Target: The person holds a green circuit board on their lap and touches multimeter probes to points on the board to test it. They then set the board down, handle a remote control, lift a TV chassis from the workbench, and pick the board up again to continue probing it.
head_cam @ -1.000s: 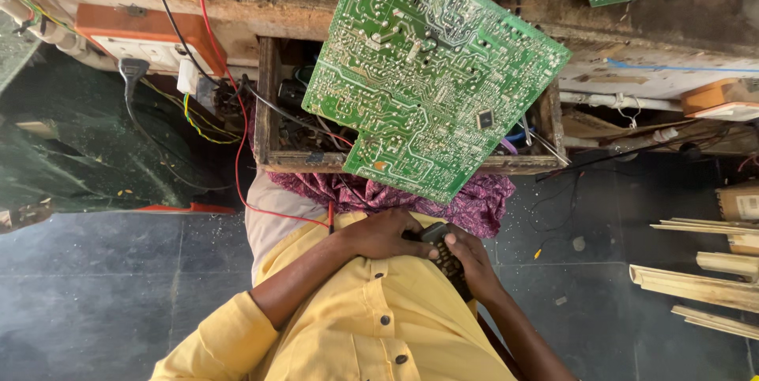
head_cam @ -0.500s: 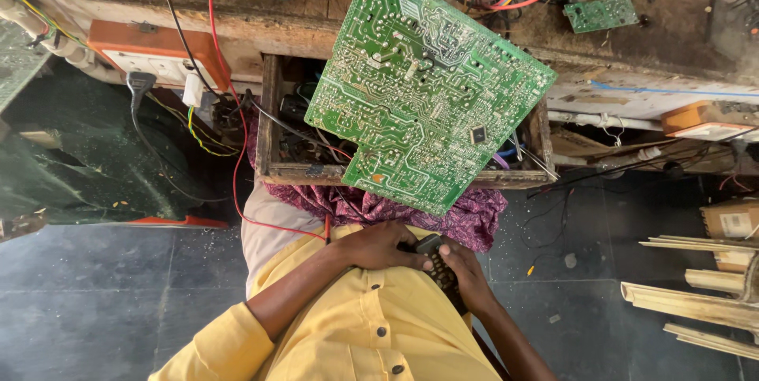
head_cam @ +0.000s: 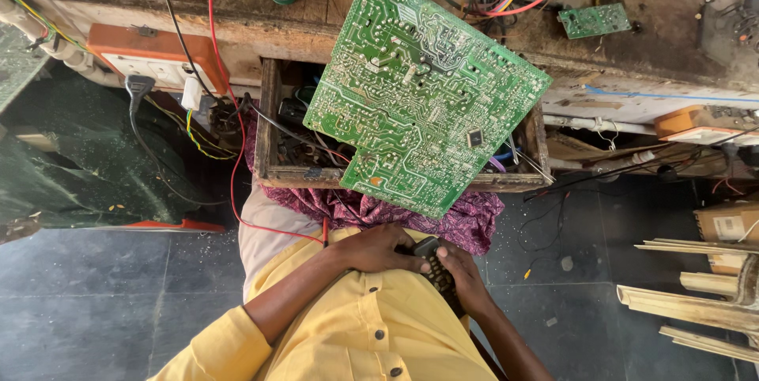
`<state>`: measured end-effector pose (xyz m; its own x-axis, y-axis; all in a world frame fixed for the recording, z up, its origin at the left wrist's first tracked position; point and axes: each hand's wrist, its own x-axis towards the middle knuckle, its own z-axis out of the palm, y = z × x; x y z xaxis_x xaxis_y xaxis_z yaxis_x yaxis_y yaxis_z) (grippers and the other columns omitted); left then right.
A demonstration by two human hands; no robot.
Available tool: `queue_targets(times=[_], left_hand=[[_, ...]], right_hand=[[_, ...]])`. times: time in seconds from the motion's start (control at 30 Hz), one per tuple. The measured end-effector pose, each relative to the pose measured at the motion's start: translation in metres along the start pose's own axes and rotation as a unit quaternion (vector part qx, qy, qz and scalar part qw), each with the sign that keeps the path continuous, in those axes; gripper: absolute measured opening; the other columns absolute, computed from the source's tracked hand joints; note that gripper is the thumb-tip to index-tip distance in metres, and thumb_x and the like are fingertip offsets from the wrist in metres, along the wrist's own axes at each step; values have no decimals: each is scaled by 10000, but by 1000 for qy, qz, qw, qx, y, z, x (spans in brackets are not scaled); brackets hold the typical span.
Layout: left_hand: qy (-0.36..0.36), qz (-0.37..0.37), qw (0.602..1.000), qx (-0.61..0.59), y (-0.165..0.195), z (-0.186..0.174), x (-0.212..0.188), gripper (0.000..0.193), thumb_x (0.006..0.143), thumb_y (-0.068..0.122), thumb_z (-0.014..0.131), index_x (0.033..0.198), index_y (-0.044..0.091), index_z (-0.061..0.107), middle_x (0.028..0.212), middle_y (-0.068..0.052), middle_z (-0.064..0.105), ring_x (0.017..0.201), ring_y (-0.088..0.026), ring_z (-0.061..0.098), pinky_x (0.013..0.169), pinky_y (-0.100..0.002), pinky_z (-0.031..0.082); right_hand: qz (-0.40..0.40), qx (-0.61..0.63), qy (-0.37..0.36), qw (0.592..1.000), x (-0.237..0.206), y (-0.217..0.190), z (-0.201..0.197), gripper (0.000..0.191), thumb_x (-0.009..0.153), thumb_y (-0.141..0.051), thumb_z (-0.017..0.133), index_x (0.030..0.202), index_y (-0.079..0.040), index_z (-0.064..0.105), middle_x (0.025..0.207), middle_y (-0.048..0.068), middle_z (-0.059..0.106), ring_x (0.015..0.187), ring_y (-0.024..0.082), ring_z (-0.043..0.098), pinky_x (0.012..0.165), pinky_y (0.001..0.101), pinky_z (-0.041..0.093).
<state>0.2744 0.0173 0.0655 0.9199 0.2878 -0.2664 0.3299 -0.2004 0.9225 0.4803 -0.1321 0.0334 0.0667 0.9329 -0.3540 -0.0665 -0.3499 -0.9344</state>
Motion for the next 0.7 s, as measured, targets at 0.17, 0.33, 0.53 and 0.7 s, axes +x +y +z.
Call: queue_targets(times=[0.17, 0.33, 0.53, 0.7], left_hand=[[-6, -2, 1000, 4, 0, 0, 0, 650, 853, 633, 682, 889, -10, 762, 643, -137, 653, 601, -217, 636, 596, -400, 487], [-8, -2, 1000, 2, 0, 0, -1, 643, 857, 631, 681, 890, -7, 760, 639, -135, 647, 592, -216, 624, 586, -398, 482], [-8, -11, 1000, -1, 3, -3, 1, 637, 849, 630, 686, 900, 1, 765, 653, -129, 659, 614, -211, 639, 600, -401, 487], [-4, -7, 1000, 1, 3, -3, 2, 651, 843, 644, 688, 910, 1, 767, 657, -129, 660, 624, -215, 646, 607, -396, 492]], right_hand=[[-4, -3, -1, 1000, -1, 0, 1, 419, 1022, -360, 513, 1114, 13, 680, 914, 52, 690, 816, 122, 620, 742, 307, 506], [0, 3, 2, 1000, -1, 0, 2, 408, 1015, -337, 510, 1136, 14, 679, 928, 52, 699, 821, 120, 626, 750, 304, 509], [-7, 4, 2, 1000, 2, 0, -1, 390, 1017, -316, 506, 1130, 11, 685, 925, 37, 698, 820, 109, 620, 747, 297, 506], [-13, -3, 0, 1000, 3, 2, -2, 383, 1035, -320, 511, 1090, 18, 684, 904, 36, 688, 808, 104, 607, 734, 293, 498]])
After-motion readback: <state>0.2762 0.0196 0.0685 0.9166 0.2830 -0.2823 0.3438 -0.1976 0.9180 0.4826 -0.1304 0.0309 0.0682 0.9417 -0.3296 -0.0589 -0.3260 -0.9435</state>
